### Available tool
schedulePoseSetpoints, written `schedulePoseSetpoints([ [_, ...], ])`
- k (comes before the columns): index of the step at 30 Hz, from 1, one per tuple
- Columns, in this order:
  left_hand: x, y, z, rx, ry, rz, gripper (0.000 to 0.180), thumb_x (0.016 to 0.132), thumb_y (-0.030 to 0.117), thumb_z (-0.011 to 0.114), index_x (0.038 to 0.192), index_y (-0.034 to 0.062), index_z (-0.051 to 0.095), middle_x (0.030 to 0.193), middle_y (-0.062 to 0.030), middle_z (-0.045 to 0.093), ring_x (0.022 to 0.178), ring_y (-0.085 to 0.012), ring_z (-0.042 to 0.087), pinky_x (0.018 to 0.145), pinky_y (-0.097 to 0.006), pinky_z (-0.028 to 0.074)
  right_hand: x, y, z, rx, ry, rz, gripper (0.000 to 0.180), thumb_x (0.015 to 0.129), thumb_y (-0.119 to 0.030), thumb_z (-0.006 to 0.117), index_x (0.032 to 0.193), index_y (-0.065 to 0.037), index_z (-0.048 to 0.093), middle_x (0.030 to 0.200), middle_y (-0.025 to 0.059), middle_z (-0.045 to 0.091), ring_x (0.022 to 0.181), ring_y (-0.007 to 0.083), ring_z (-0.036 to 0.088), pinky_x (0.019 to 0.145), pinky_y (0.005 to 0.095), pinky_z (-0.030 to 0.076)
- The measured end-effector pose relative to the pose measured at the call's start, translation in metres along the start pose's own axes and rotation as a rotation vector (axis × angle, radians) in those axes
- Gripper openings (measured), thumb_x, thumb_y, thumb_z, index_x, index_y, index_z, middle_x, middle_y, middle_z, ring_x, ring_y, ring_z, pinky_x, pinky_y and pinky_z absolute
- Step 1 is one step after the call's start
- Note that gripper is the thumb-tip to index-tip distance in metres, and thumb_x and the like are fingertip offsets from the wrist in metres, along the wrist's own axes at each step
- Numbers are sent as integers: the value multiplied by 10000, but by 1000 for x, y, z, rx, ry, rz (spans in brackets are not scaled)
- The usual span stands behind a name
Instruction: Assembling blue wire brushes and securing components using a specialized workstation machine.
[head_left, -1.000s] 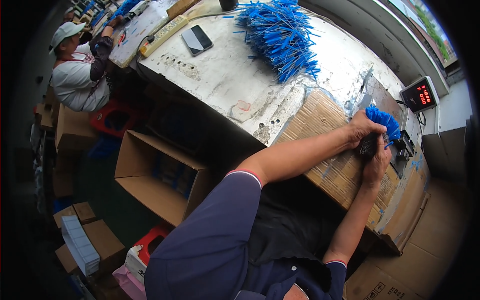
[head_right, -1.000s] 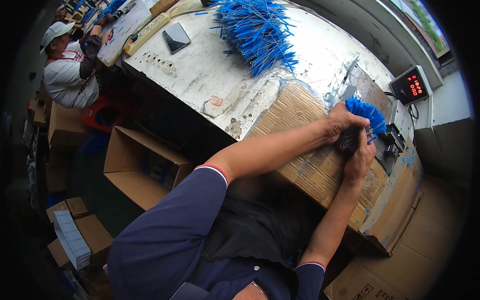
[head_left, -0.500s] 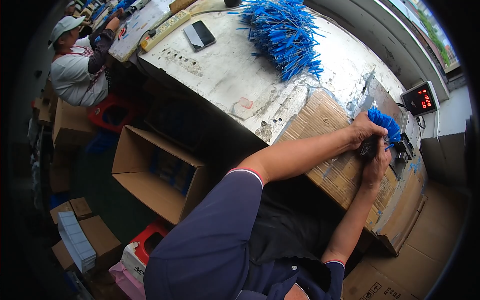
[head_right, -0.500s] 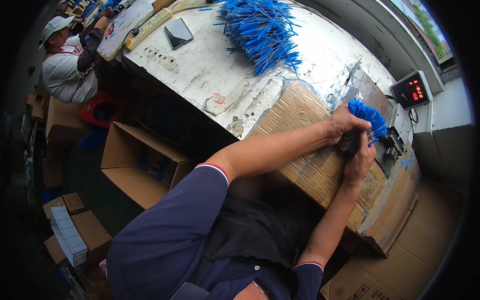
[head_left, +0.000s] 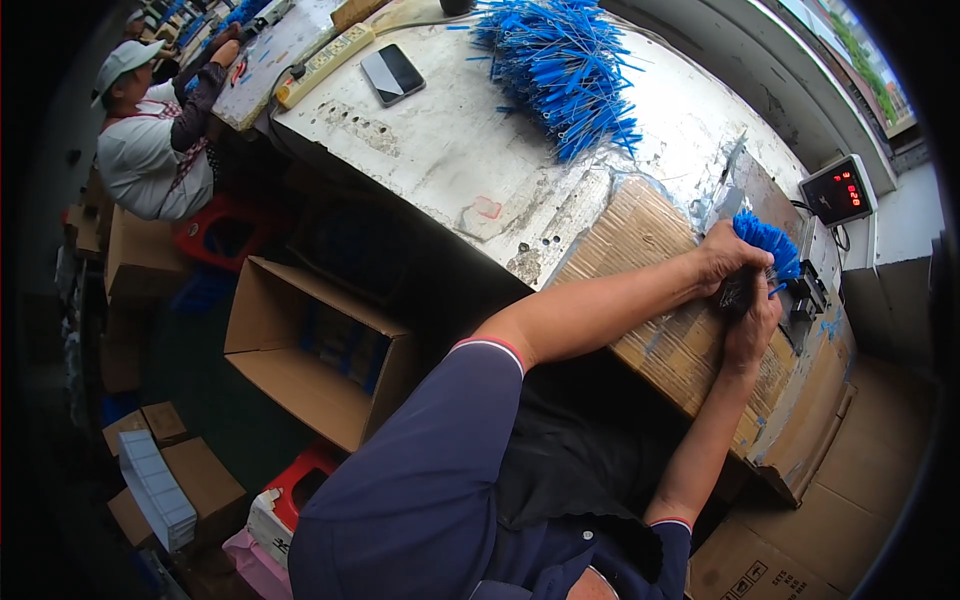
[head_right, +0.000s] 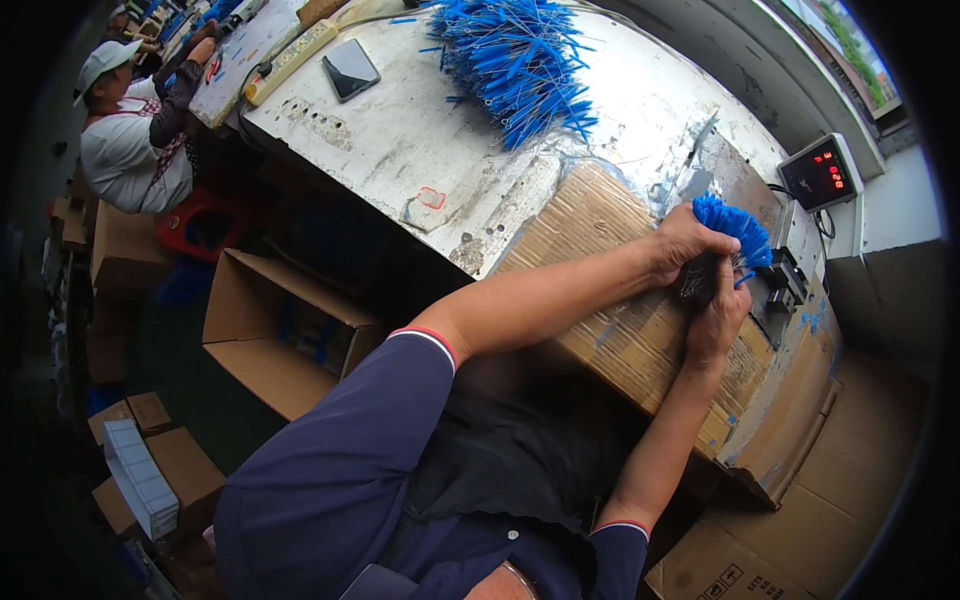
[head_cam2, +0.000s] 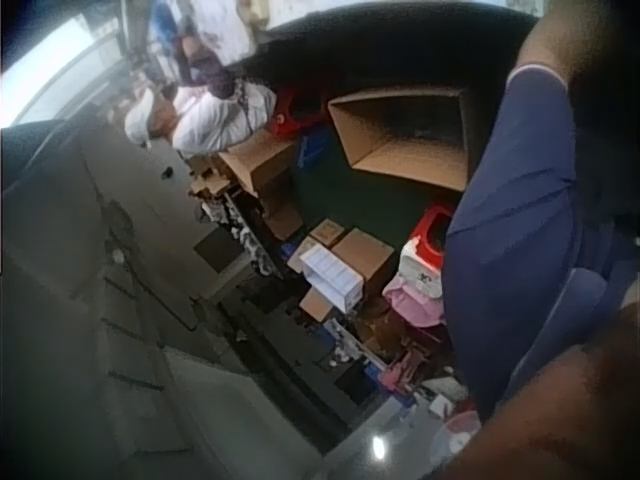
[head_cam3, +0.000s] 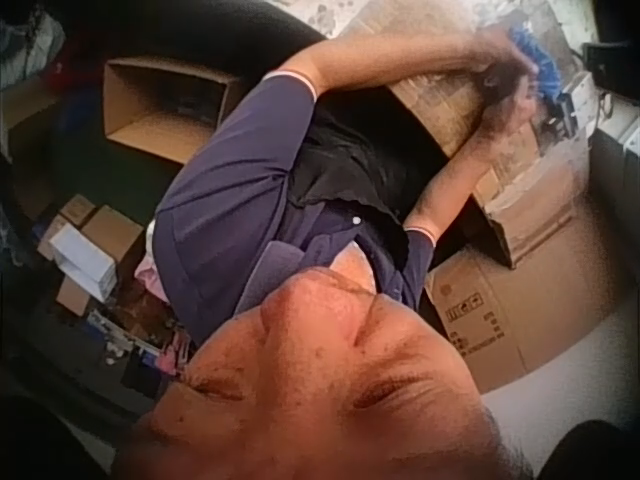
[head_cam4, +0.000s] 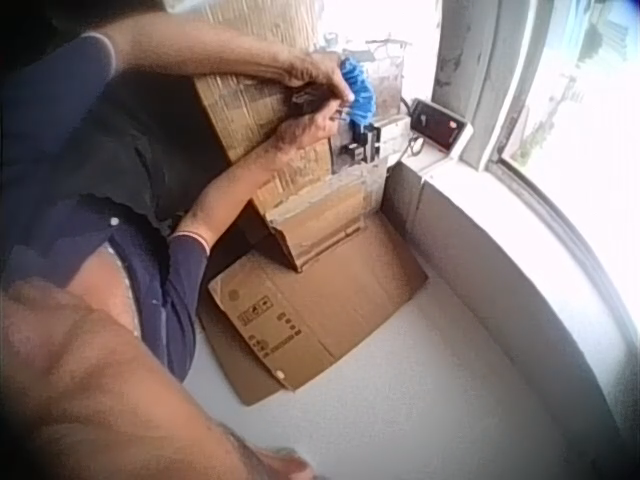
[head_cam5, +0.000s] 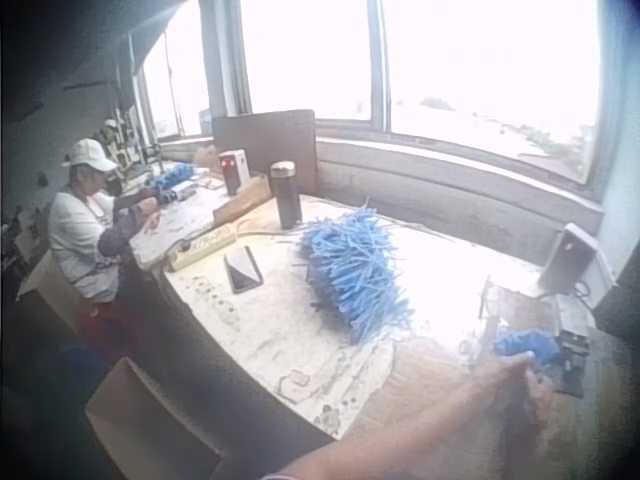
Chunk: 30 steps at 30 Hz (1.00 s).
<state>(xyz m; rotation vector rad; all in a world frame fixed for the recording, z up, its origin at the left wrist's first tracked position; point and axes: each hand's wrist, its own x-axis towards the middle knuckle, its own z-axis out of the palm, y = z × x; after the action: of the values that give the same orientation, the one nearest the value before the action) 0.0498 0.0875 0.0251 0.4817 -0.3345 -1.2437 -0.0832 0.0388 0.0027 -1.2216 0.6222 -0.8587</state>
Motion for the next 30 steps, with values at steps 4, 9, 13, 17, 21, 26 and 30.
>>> schedulePoseSetpoints([
  [4,3,-3,-3,28,-22,-22,293,799,-97,716,1089,-58,704,1013,-156,751,901,-247,749,846,-387,632,-1,-2,3,-19,-11,-16,310,1062,-254,577,1219,6,639,1158,50,693,1001,122,670,905,277,536],
  [9,6,-5,-6,16,-38,-7,299,797,-94,718,1094,-58,705,1022,-152,753,911,-245,749,863,-382,626,-1,-4,5,-9,-31,7,322,1067,-263,570,1230,7,634,1161,50,692,1009,122,669,910,276,531],
  [13,2,-3,-4,42,-13,-8,285,796,-76,735,1079,-47,710,997,-133,754,872,-224,742,842,-367,620,-3,-6,8,-5,-41,13,331,1070,-274,566,1231,8,632,1160,51,692,1009,120,666,907,273,528],
  [17,-2,1,-5,46,14,-1,270,797,-66,747,1063,-30,715,976,-113,751,842,-207,732,814,-360,616,-2,-2,5,-17,-62,20,339,1075,-280,558,1234,11,629,1158,47,689,1005,114,657,899,268,522],
  [21,-2,1,2,37,-46,-52,293,774,-45,780,1059,-15,720,979,-100,751,856,-194,726,840,-352,603,-4,-5,-4,-45,-42,0,353,1083,-294,543,1237,12,627,1152,41,686,1009,108,647,890,266,515],
  [26,0,-6,7,338,-1,6,326,732,55,872,1023,26,728,946,-56,738,835,-152,696,831,-311,569,-4,7,-7,-246,133,-79,299,1072,-305,577,994,-35,680,834,-67,601,711,42,501,621,227,423],
  [30,4,-6,-12,339,66,1,274,809,9,814,1064,22,714,972,-66,733,842,-157,702,778,-305,582,-4,11,15,-359,119,-106,270,1035,-233,614,989,24,677,801,-23,645,750,55,529,666,274,475],
])
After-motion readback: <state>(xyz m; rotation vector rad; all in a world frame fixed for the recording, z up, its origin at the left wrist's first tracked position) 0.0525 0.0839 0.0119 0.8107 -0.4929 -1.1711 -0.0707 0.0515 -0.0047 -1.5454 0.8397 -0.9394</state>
